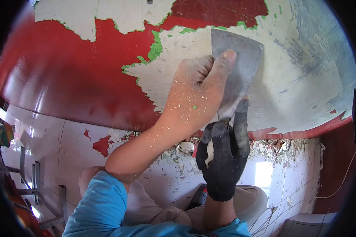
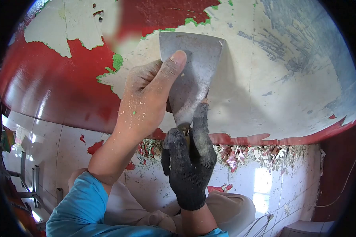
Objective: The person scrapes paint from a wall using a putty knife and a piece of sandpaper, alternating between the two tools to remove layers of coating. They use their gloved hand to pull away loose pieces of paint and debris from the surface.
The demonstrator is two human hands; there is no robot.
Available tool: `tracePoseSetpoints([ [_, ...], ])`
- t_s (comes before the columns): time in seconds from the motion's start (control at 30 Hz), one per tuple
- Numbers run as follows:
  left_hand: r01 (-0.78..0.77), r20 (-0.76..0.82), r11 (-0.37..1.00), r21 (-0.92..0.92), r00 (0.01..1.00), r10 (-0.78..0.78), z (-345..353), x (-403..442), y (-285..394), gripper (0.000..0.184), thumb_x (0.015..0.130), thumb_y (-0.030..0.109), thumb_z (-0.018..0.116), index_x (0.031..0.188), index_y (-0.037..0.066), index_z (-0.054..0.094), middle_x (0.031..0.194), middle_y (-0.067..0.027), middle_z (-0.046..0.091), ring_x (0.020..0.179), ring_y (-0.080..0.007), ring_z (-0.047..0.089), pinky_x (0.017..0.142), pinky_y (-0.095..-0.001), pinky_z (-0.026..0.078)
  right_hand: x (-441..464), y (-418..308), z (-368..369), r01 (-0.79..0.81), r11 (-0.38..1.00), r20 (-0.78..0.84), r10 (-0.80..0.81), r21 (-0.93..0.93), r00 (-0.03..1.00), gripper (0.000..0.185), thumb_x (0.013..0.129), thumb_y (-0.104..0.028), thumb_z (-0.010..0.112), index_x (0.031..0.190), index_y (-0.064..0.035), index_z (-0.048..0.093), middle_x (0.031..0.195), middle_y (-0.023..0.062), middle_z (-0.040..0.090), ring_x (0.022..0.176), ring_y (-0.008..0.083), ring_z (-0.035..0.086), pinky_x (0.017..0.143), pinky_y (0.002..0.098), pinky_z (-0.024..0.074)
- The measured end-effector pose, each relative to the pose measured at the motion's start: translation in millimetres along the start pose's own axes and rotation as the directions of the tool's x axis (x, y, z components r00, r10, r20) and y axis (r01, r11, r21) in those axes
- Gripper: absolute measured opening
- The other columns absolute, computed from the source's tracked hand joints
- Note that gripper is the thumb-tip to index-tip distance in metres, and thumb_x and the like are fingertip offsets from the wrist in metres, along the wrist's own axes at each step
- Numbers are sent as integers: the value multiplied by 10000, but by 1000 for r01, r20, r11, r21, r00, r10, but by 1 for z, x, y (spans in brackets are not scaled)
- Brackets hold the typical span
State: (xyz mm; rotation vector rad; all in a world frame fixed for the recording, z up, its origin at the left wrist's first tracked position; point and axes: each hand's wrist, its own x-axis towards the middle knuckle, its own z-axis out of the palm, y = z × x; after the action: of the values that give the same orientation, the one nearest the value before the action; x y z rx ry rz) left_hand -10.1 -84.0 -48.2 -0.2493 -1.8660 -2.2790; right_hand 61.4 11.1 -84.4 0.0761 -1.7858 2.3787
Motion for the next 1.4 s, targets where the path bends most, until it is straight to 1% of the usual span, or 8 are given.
tracePoseSetpoints([
  [0.17,-237,-129,965,110,960,250,9,5,-5,456,944,287,512,620,-34,511,512,33,401,518,-44,334,435,-283,275,9,11,-6,-75,976,18,73,202,997,436,824,-20,578,1243,12,459,1124,212,565,609,172,564,532,258,467],
  [0.2,-242,-134,962,127,957,259,8,4,-4,462,943,291,515,612,-31,506,514,34,402,520,-45,334,437,-282,276,8,10,-11,150,906,117,-112,-395,987,550,886,-70,527,1398,-52,329,852,108,581,578,120,515,492,214,433],
  [0.4,-188,-141,980,64,971,195,13,0,-10,469,940,317,523,607,-12,496,525,34,415,526,-42,345,443,-271,288,0,6,-4,15,996,53,-19,85,998,567,916,-21,454,1439,-32,233,694,19,522,524,45,457,441,198,383],
  [0.53,-37,-59,996,-86,998,32,8,4,-2,458,940,326,522,620,-2,514,532,32,455,505,-38,369,447,-259,312,8,21,-7,320,870,106,-303,-376,947,559,912,-30,479,1430,-36,269,700,17,527,558,44,468,493,193,404],
  [0.63,-173,-179,945,279,957,228,0,5,18,380,929,354,538,853,-9,623,753,-39,623,621,-75,591,543,-216,477,17,-1,6,143,989,-2,-143,29,990,562,898,-23,509,1419,-34,299,705,10,524,568,50,472,504,192,409],
  [0.7,-243,-111,937,-251,969,221,-3,13,33,367,919,348,554,844,-4,627,706,-47,625,577,-95,608,513,-229,473,23,-25,17,273,935,136,-247,-227,959,573,892,-19,517,1421,-44,300,704,0,519,562,57,472,506,197,410],
  [1.23,10,87,979,-202,996,8,2,-11,-5,312,942,236,528,896,-63,601,711,-68,626,632,-88,594,559,-231,473,5,44,-5,266,964,16,-267,22,964,570,943,-42,422,1461,-102,191,664,40,511,473,74,418,402,216,343],
  [1.4,28,134,973,-230,991,3,11,-11,-6,258,934,191,539,967,-62,584,779,-71,638,696,-71,585,603,-227,473,8,23,-9,232,969,11,-232,-80,973,570,913,-48,425,1433,20,203,1248,167,508,952,156,571,771,293,499],
])
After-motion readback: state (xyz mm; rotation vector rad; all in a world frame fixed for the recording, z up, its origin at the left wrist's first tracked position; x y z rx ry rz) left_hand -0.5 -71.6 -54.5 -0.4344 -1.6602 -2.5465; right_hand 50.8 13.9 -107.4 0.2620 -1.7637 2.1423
